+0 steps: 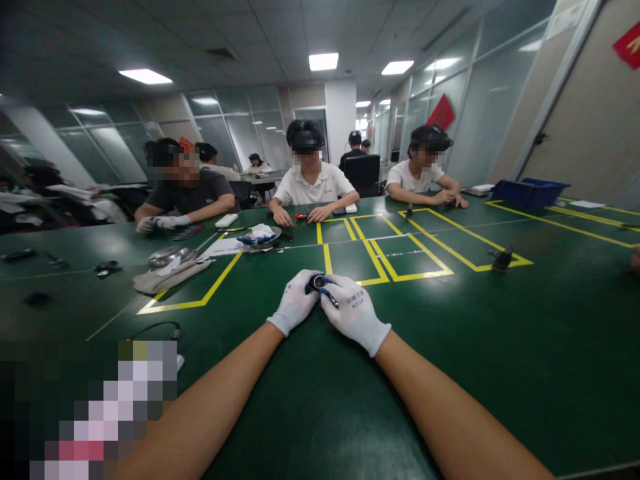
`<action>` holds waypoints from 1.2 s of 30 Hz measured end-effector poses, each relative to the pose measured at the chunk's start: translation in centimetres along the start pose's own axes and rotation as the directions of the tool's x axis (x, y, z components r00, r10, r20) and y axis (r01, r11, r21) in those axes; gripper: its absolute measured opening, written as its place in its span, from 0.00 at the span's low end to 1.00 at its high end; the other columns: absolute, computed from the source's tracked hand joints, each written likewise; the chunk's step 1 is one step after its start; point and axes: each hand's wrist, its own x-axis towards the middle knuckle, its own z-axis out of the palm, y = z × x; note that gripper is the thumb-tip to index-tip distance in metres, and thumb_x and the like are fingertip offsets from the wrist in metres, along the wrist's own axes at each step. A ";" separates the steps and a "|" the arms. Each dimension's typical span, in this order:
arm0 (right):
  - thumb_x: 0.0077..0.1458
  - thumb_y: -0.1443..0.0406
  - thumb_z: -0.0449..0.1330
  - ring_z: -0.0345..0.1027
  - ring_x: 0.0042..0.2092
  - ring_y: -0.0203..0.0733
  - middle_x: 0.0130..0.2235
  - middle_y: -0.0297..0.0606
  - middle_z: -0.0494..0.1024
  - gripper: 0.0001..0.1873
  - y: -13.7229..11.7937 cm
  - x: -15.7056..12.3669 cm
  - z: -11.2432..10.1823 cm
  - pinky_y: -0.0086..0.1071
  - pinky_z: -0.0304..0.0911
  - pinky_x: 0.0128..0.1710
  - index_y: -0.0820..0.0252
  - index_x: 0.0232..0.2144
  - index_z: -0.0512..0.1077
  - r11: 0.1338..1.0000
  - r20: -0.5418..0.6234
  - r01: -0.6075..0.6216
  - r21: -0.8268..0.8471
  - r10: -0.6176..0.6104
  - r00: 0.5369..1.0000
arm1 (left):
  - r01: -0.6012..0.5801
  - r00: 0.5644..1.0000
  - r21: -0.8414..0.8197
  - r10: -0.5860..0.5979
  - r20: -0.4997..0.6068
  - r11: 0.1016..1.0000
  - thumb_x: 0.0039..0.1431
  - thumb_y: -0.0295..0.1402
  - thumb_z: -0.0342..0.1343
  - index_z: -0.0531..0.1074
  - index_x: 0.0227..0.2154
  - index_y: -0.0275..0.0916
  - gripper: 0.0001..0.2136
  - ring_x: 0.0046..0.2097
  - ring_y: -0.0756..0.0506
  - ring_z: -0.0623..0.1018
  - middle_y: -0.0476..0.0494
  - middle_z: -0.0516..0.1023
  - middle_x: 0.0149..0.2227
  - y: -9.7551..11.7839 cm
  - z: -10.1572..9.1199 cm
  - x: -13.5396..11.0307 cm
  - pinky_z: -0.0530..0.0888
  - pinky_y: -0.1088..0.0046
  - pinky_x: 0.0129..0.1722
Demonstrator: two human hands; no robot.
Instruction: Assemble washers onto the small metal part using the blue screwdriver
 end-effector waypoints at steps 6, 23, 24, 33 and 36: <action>0.61 0.61 0.58 0.66 0.57 0.54 0.56 0.51 0.73 0.10 6.7 0.0 0.0 0.46 0.62 0.58 0.61 0.38 0.75 0.970 -0.174 -0.140 -0.200 0.106 0.979 | 0.077 0.994 0.083 -0.070 -0.080 0.994 0.55 0.27 0.60 0.76 0.45 0.39 0.14 0.53 0.40 0.74 0.38 0.71 0.50 0.0 -0.4 0.5 0.72 0.61 0.57; 0.58 0.47 0.56 0.54 0.59 0.70 0.65 0.60 0.51 0.33 27.2 -7.2 -15.0 0.56 0.55 0.52 0.53 0.62 0.66 0.210 -0.470 -0.791 -0.574 0.707 0.529 | 0.161 0.986 0.132 -0.154 -0.060 0.978 0.58 0.31 0.57 0.75 0.46 0.39 0.13 0.48 0.41 0.76 0.41 0.74 0.47 -0.1 -0.2 1.4 0.74 0.63 0.51; 0.57 0.46 0.56 0.53 0.60 0.72 0.67 0.60 0.48 0.35 27.9 -7.0 -15.2 0.57 0.55 0.53 0.52 0.63 0.65 0.190 -0.466 -0.797 -0.573 0.725 0.507 | 0.157 0.987 0.131 -0.150 -0.061 0.979 0.58 0.30 0.57 0.75 0.46 0.39 0.13 0.48 0.41 0.76 0.41 0.74 0.47 -0.1 -0.1 1.5 0.74 0.64 0.51; 0.61 0.51 0.51 0.64 0.55 0.65 0.54 0.62 0.65 0.31 30.4 -5.8 -15.5 0.54 0.62 0.51 0.62 0.60 0.66 0.129 -0.359 -0.811 -0.571 0.849 0.387 | 0.178 0.984 0.133 -0.173 -0.047 0.975 0.56 0.29 0.58 0.75 0.46 0.39 0.14 0.49 0.41 0.76 0.41 0.74 0.47 -0.1 0.0 1.6 0.74 0.64 0.51; 0.63 0.55 0.50 0.66 0.54 0.62 0.53 0.58 0.67 0.26 28.8 -6.0 -15.3 0.50 0.64 0.49 0.55 0.60 0.68 0.216 -0.297 -0.761 -0.612 0.829 0.474 | 0.177 0.984 0.130 -0.175 -0.031 0.976 0.56 0.29 0.58 0.75 0.46 0.39 0.14 0.49 0.40 0.76 0.41 0.74 0.47 0.0 0.0 1.6 0.74 0.63 0.52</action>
